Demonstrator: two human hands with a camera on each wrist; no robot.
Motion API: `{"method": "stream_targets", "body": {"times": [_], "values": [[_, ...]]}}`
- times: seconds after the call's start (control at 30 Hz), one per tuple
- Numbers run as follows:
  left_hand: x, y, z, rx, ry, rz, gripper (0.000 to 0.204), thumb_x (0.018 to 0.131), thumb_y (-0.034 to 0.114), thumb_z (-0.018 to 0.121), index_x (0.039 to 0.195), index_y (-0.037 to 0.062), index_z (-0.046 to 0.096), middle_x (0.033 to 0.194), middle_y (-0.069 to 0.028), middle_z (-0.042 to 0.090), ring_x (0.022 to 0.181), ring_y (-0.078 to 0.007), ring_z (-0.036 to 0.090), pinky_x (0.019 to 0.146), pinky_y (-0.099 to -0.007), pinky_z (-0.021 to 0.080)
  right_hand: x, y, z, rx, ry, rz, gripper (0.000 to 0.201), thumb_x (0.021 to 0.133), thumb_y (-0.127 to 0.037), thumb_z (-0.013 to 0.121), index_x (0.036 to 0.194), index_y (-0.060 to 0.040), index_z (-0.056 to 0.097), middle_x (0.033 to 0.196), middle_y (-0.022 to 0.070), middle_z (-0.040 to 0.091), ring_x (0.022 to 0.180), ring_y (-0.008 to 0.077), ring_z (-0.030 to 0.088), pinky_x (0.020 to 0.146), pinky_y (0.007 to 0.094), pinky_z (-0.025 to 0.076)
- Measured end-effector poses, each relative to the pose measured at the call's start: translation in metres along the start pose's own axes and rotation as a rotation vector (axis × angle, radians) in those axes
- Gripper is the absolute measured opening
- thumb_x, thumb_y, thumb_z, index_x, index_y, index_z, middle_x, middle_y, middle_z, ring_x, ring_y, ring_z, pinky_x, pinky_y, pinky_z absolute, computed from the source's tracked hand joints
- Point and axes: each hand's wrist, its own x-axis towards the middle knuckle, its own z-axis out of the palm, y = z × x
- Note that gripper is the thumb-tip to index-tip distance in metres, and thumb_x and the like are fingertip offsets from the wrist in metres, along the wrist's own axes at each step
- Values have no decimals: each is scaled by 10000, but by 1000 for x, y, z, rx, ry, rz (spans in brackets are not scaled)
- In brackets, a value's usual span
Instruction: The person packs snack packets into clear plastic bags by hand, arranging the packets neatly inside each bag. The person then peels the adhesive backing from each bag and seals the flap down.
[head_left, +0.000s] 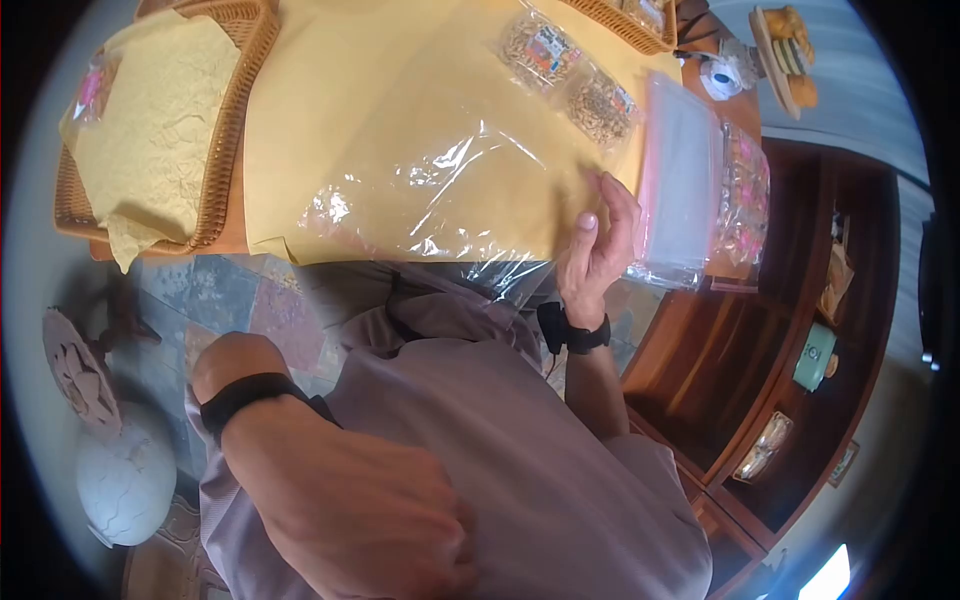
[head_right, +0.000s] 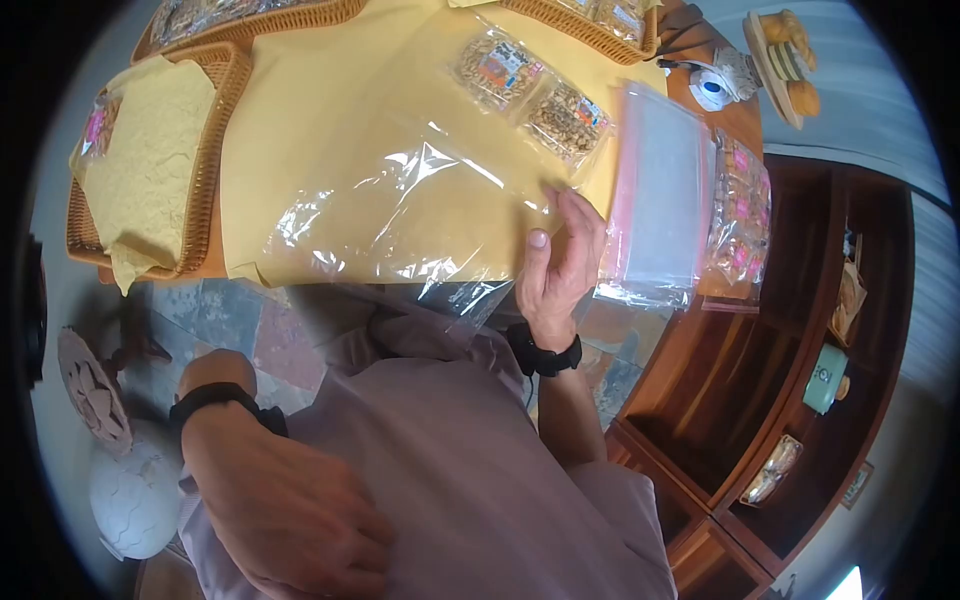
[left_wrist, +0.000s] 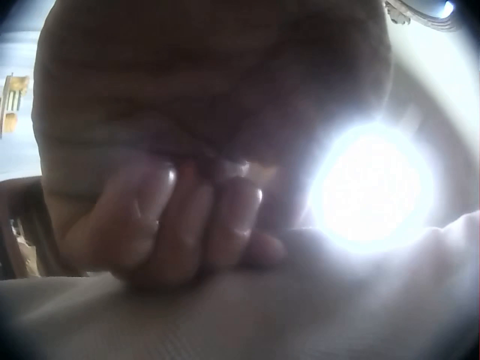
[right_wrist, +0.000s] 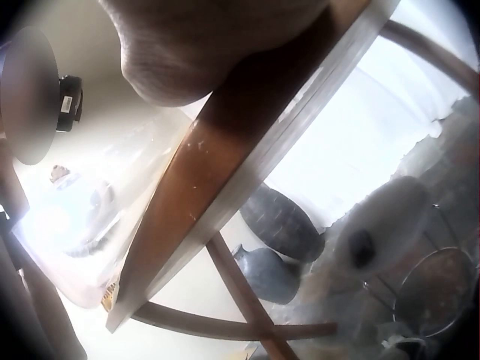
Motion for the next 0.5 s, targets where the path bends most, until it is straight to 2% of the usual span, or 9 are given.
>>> {"method": "stream_targets", "body": {"times": [0.03, 0.1, 0.13, 0.2, 0.23, 0.3, 0.4, 0.43, 0.5], "values": [[2, 1, 0, -6, -4, -5, 330, 1006, 228, 598, 788, -12, 539, 770, -152, 578, 748, -345, 617, 655, -434, 511, -1, -1, 0, 5, -3, 4, 403, 1040, -279, 597, 1263, 56, 610, 1205, 218, 691, 1210, 351, 593, 1054, 441, 459], [9, 2, -1, 40, 164, -75, 376, 868, 357, 725, 814, -12, 678, 783, -167, 678, 714, -348, 650, 642, -429, 531, 1, -2, -1, 2, -13, -6, 394, 1036, -270, 603, 1263, 52, 613, 1212, 218, 686, 1210, 349, 592, 1058, 443, 456], [12, 1, 2, 36, 170, -80, 376, 868, 357, 725, 814, -12, 678, 783, -167, 678, 714, -348, 650, 642, -429, 531, 1, -2, -2, -4, -30, -21, 386, 1031, -262, 609, 1263, 47, 615, 1219, 217, 681, 1211, 347, 592, 1062, 445, 452], [18, -2, 10, 122, 450, -98, 221, 867, 188, 700, 766, 1, 642, 697, -148, 619, 642, -316, 621, 577, -404, 506, 0, 0, -3, -16, -45, -25, 380, 1031, -257, 608, 1265, 42, 616, 1231, 214, 673, 1214, 347, 589, 1066, 449, 446], [19, -2, 10, 126, 460, -107, 221, 867, 188, 700, 766, 1, 642, 697, -148, 619, 642, -316, 621, 577, -404, 506, 0, 1, -3, -33, -56, -32, 373, 1030, -252, 607, 1267, 36, 618, 1243, 212, 666, 1216, 346, 586, 1071, 453, 441], [20, -3, 7, 185, 849, 93, 166, 848, 61, 658, 719, 7, 570, 645, -124, 546, 597, -279, 582, 501, -379, 458, 3, 0, -7, -51, -88, -38, 373, 1029, -254, 605, 1270, 30, 620, 1257, 208, 655, 1230, 349, 575, 1077, 457, 433], [27, 26, -17, 159, 939, 108, 149, 844, 2, 618, 718, 3, 538, 648, -117, 513, 605, -259, 571, 467, -360, 434, 5, -5, -5, 10, -129, -2, 373, 1026, -257, 600, 1274, 20, 627, 1281, 201, 639, 1262, 355, 548, 1091, 462, 414], [26, 27, -12, 170, 966, 94, 149, 844, 2, 618, 718, 3, 538, 648, -117, 513, 605, -259, 571, 467, -360, 434, 8, -4, -3, 61, -133, 15, 373, 1023, -258, 598, 1275, 16, 632, 1289, 199, 634, 1280, 359, 533, 1100, 462, 403], [25, 21, -10, 158, 973, 110, 149, 846, 2, 618, 719, 3, 539, 650, -118, 514, 606, -259, 572, 469, -359, 435, 11, -1, -8, -11, -190, -37, 372, 1022, -248, 592, 1285, 11, 631, 1303, 193, 630, 1302, 362, 513, 1120, 460, 380]]}}
